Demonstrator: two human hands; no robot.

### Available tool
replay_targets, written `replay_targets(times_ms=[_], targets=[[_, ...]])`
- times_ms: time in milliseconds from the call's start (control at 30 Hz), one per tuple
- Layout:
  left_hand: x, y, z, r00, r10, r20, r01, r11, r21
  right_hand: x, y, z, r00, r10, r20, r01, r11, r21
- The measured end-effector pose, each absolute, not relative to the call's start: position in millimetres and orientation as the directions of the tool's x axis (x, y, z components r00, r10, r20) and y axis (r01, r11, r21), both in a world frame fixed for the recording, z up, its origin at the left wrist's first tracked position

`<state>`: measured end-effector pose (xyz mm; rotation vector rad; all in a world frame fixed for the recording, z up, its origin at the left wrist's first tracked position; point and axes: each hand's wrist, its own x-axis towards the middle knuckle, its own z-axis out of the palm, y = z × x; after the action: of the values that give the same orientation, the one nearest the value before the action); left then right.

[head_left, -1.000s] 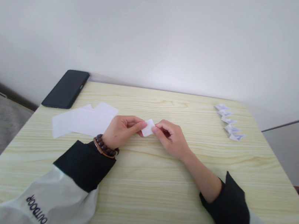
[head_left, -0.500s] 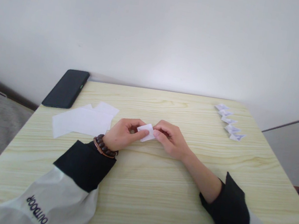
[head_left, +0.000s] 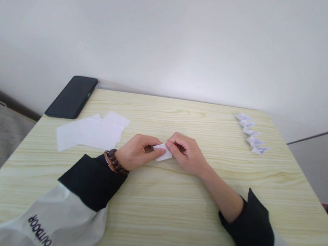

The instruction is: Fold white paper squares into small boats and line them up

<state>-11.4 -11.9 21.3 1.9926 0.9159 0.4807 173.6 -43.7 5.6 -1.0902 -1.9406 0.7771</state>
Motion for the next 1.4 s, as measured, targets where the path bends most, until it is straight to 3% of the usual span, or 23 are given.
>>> replay_targets(times_ms=[267,467,800,933,1400], targets=[[-12.4,-10.4,15.0,0.625,0.779,-0.038,0.392,-0.272,0.879,174.1,-42.3,1.5,-0.215,0.918,0.334,0.418,0.395,-0.818],[-13.6,-6.8,12.0,0.546,0.837,0.028,0.271,-0.208,0.940,174.9,-43.9,2.4,-0.288,0.906,0.309,0.408,0.408,-0.816],[-16.1,-7.1,11.7,0.576,0.816,0.052,0.259,-0.243,0.935,176.1,-42.6,2.0,-0.359,0.870,0.337,0.371,0.465,-0.804],[-17.1,-8.1,14.4,0.583,0.812,0.019,0.197,-0.164,0.967,176.4,-43.4,3.4,-0.384,0.868,0.315,0.334,0.449,-0.829],[-14.0,-7.9,11.2,0.561,0.827,0.045,0.252,-0.222,0.942,176.5,-42.4,-0.3,-0.359,0.874,0.328,0.350,0.451,-0.821]])
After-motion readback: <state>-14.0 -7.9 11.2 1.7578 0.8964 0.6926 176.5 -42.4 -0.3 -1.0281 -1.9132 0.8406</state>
